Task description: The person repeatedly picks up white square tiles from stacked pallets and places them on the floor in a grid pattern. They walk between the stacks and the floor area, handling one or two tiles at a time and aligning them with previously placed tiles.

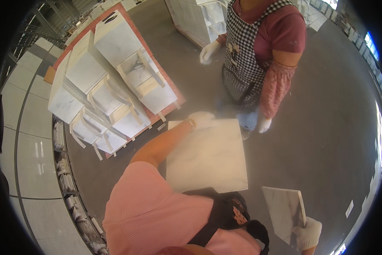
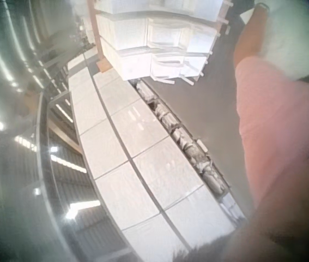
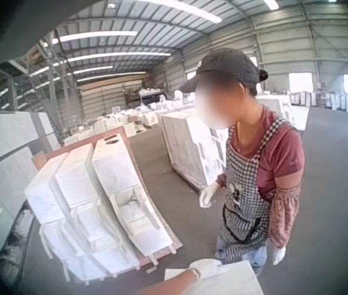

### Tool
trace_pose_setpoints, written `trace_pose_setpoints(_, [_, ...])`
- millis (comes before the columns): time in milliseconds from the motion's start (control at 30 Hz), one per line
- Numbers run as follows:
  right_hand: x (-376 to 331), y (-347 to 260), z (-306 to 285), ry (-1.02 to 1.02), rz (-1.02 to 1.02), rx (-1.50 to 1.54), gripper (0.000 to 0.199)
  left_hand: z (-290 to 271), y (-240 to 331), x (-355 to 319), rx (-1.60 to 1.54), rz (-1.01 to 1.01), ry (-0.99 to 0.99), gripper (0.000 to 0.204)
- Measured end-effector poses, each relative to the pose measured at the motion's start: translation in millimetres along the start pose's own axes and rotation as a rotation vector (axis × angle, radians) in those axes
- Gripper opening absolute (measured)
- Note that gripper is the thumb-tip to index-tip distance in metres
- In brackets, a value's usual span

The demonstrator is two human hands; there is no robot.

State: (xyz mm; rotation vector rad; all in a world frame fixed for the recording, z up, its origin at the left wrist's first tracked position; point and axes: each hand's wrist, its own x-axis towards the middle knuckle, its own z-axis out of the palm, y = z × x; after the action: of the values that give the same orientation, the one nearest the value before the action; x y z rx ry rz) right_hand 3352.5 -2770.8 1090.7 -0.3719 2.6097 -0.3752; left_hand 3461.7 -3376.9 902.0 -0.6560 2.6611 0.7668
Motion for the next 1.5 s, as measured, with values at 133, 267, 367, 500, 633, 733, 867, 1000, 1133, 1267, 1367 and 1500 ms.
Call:
trace_pose_setpoints(133, [-12.8,80.2,27.0,-0.042,0.008,-0.064,0.031,24.4,35.3,-53.2,-0.008,-0.054,0.018,0.056])
trace_pose_setpoints(267, [-29.0,108.1,45.7,-0.132,0.007,-0.065,0.033,24.6,62.6,-121.4,-0.072,-0.177,0.035,0.055])
trace_pose_setpoints(367, [-42.8,118.1,59.8,-0.188,0.08,0.011,0.034,26.2,73.1,-158.9,-0.081,-0.226,0.041,0.059])
trace_pose_setpoints(500, [-39.0,154.0,63.6,-0.149,0.01,0.167,0.036,37.1,100.0,-186.0,-0.134,-0.263,0.045,0.066])
trace_pose_setpoints(633, [-12.2,183.8,75.3,-0.097,0.056,-0.088,0.038,57.9,105.2,-191.5,-0.181,-0.316,0.073,0.068])
trace_pose_setpoints(733, [-0.1,189.6,81.4,-0.096,0.212,-0.144,0.038,98.7,88.3,-190.0,-0.148,-0.278,0.108,0.057])
trace_pose_setpoints(867, [-0.5,182.9,84.0,-0.079,0.134,0.215,0.039,175.1,31.1,-193.4,-0.228,-0.303,0.042,0.047])
trace_pose_setpoints(1000, [2.0,192.1,84.8,-0.022,0.121,0.038,0.043,246.6,-12.3,-197.6,-0.244,-0.254,0.005,0.049])
trace_pose_setpoints(1133, [7.5,213.9,90.3,-0.071,0.129,0.054,0.045,276.3,-23.3,-212.9,-0.471,-0.285,0.072,0.065])
trace_pose_setpoints(1267, [24.4,225.4,79.5,-0.055,0.197,0.081,0.044,269.3,11.7,-217.3,-0.611,-0.472,0.008,0.071])
trace_pose_setpoints(1367, [44.8,213.7,62.2,-0.07,0.255,0.098,0.041,236.5,29.1,-205.4,-0.655,-0.515,-0.003,0.072])
trace_pose_setpoints(1500, [86.9,197.1,32.6,-0.091,0.243,0.042,0.041,205.4,52.7,-171.9,-0.685,-0.527,0.01,0.073])
